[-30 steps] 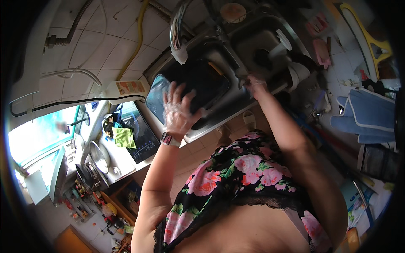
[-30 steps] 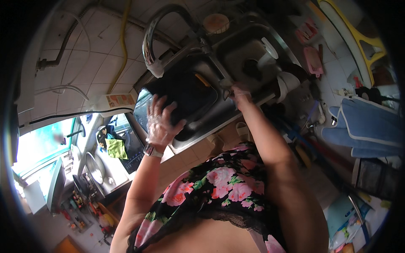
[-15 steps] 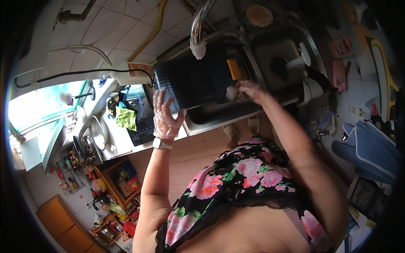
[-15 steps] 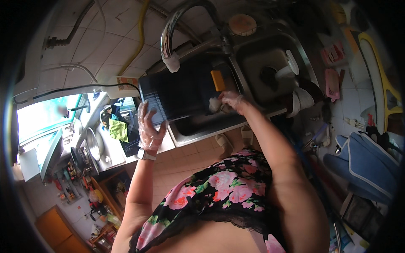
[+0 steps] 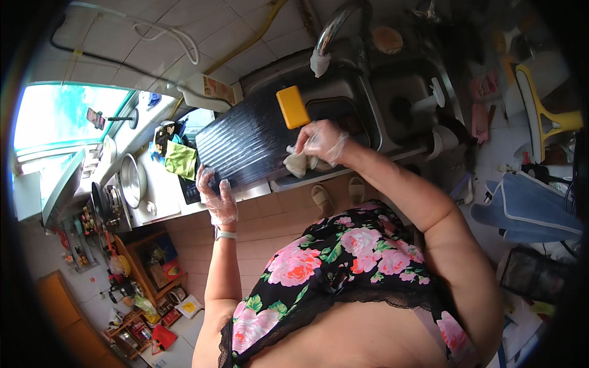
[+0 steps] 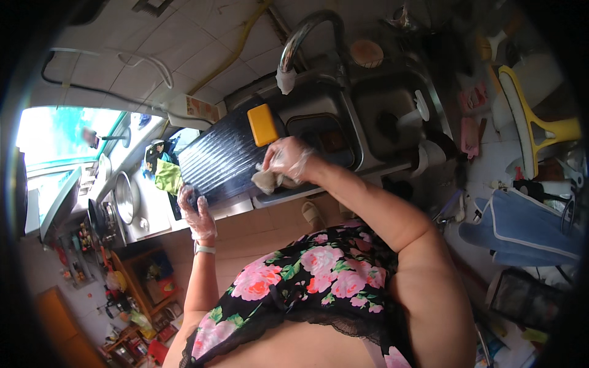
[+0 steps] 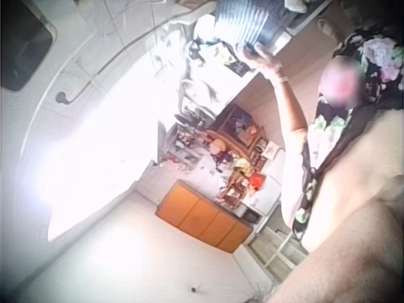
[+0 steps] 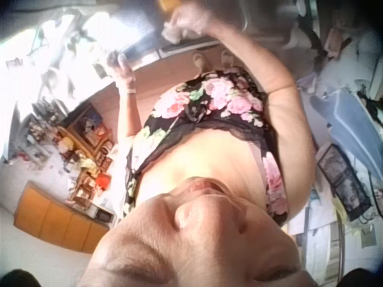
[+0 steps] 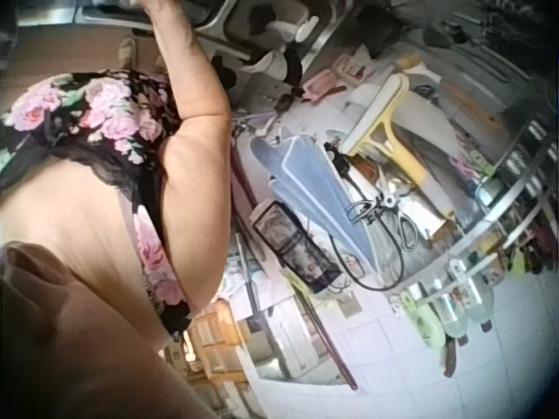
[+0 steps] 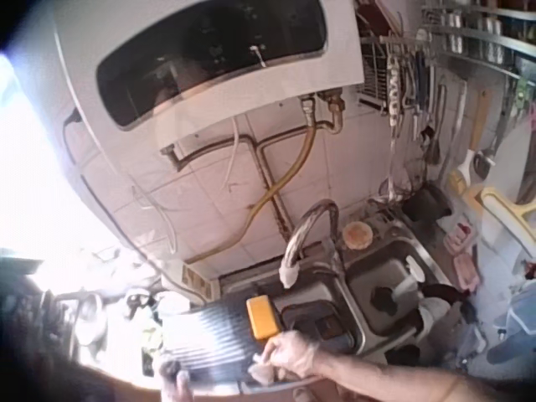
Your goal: The person washes a black plastic tray and a yellow plastic scraper in the kitchen sink. They use a sponge and running water to scrub the items, rinse them, and place them in the sink.
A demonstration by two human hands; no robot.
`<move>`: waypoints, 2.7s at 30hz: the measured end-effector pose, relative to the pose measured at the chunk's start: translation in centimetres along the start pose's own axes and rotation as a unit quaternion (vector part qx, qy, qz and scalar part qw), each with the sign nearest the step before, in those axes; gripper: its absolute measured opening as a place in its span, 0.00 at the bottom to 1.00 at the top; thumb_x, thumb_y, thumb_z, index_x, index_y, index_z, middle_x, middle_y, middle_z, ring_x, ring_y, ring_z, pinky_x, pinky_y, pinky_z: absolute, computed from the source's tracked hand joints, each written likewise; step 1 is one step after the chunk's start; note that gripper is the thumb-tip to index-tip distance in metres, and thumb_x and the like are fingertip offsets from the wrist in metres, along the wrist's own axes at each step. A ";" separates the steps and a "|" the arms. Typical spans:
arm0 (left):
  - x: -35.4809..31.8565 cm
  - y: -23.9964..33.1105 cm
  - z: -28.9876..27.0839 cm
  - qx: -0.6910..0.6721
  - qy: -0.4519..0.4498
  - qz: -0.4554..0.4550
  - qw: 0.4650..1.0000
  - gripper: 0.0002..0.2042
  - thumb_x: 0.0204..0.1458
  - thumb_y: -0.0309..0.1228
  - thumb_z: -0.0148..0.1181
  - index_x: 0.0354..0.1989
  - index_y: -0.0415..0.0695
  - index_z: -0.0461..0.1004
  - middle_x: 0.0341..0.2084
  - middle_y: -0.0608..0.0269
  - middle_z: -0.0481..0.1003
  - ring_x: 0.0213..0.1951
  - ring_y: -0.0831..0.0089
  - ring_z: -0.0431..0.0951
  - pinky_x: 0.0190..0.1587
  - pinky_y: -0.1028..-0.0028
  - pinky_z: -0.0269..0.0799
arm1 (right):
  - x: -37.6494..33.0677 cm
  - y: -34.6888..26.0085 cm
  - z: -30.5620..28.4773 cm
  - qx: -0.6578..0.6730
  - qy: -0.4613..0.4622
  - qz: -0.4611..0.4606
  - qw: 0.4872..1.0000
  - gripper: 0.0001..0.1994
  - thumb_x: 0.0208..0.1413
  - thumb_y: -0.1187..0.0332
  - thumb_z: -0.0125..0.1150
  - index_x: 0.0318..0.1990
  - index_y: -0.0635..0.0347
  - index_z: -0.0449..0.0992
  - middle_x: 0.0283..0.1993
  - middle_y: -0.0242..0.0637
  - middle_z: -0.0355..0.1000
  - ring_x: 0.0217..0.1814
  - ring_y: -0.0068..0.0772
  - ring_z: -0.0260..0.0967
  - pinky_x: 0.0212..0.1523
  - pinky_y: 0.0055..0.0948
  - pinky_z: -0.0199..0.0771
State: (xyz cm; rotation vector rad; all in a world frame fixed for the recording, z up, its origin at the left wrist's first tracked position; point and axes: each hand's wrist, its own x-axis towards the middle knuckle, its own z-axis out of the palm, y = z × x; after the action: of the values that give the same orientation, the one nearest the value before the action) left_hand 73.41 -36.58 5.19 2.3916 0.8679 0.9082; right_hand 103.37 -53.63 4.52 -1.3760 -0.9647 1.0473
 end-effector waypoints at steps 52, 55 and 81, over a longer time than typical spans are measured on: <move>4.4 14.8 7.8 -0.132 -0.208 -0.141 0.959 0.21 0.48 0.14 0.45 0.52 0.42 0.66 0.37 0.62 0.70 0.32 0.77 0.68 0.37 0.77 0.70 | 12.8 18.6 7.5 -0.531 -0.123 -0.366 0.754 0.15 0.50 0.69 0.53 0.41 0.70 0.79 0.47 0.53 0.73 0.52 0.47 0.69 0.55 0.40 0.68; 4.5 15.5 7.3 -0.192 -0.216 -0.211 0.934 0.20 0.47 0.16 0.47 0.51 0.42 0.66 0.38 0.63 0.69 0.32 0.78 0.67 0.36 0.79 0.70 | 10.7 18.1 11.4 -0.460 -0.221 -0.378 0.773 0.15 0.50 0.69 0.54 0.42 0.69 0.78 0.48 0.51 0.73 0.53 0.46 0.69 0.55 0.39 0.68; 4.7 13.3 9.8 -0.206 -0.093 -0.052 0.973 0.20 0.38 0.20 0.59 0.45 0.43 0.71 0.38 0.50 0.77 0.40 0.46 0.77 0.45 0.59 0.75 | 1.7 4.6 0.0 -0.018 -0.320 0.199 0.926 0.18 0.55 0.70 0.62 0.55 0.60 0.73 0.57 0.38 0.70 0.59 0.34 0.68 0.60 0.33 0.68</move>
State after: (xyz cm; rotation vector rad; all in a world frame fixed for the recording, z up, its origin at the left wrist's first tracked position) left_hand 88.41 -44.46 8.18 2.0149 0.6516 0.7260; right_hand 103.79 -52.32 -0.17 -1.3070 -1.1946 1.8710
